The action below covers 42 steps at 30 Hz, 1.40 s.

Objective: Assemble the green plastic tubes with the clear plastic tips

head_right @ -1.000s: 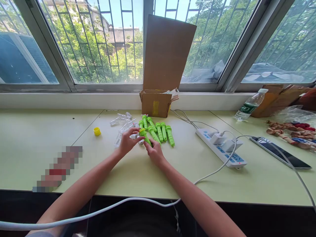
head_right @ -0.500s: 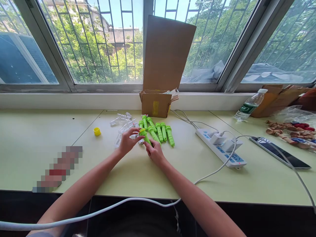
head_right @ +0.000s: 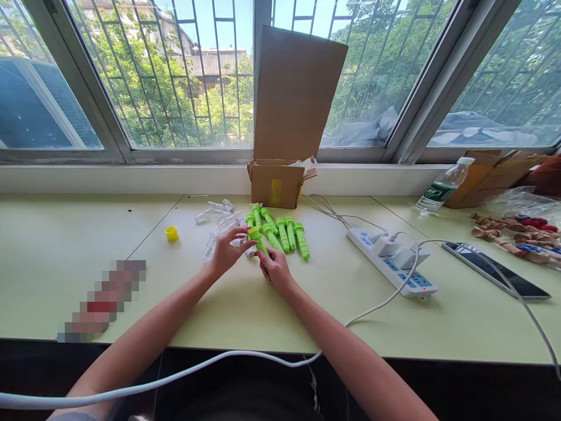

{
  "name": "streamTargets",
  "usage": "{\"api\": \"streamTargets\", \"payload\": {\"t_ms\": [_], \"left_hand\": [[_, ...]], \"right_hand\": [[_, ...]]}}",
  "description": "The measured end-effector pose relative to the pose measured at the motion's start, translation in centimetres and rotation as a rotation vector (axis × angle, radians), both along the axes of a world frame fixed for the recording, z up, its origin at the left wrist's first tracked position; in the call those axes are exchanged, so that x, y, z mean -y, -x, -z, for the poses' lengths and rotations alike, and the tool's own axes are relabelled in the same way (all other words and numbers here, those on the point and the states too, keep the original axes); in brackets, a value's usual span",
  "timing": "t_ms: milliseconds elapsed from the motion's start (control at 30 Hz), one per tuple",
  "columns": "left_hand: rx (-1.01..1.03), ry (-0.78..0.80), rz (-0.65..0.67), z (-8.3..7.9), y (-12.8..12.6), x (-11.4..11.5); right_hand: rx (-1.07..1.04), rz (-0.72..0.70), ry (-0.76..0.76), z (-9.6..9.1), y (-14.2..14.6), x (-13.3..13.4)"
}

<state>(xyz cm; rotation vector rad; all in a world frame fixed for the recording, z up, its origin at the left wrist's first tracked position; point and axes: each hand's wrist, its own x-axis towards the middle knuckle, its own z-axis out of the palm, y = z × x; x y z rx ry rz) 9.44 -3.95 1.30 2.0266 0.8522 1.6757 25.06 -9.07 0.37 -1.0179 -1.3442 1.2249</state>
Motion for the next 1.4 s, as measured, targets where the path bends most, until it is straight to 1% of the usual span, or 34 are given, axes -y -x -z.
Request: {"api": "streamTargets", "payload": {"t_ms": [300,400,500,567,667,733,800,867,967,1233,1400], "left_hand": [[-0.007,-0.009,-0.002,-0.1,0.1,0.2],[0.015,-0.005,0.002,0.0,0.0,0.3],[0.034,-0.007,0.006,0.3,0.1,0.2],[0.034,-0.019,-0.007,0.5,0.3,0.1],[0.013,-0.047,-0.052,0.8,0.5,0.0],[-0.015,-0.067,-0.1,1.0,0.6,-0.1],[-0.04,-0.084,-0.142,1.1,0.6,-0.1],[-0.055,-0.093,-0.157,1.2,0.7,-0.2],[-0.071,-0.096,-0.157,1.2,0.7,-0.2],[-0.079,-0.049,-0.147,1.3,0.8,-0.3],[-0.072,-0.039,-0.15,1.3,0.8,-0.3]], "right_hand": [[-0.019,-0.052,0.018,0.4,-0.2,-0.3],[0.022,-0.051,0.013,0.2,0.0,-0.2],[0.108,-0.031,-0.032,0.2,0.2,-0.2],[0.217,0.027,-0.109,0.4,0.4,-0.1],[0.472,0.23,-0.298,0.7,0.6,0.0],[0.637,0.359,-0.388,1.0,0.8,0.0],[0.743,0.416,-0.415,1.2,0.9,-0.1],[0.789,0.422,-0.417,1.4,0.9,-0.2],[0.782,0.396,-0.416,1.5,0.8,-0.4],[0.616,0.316,-0.418,1.2,0.6,-0.4],[0.578,0.294,-0.407,1.0,0.6,-0.4]]}}
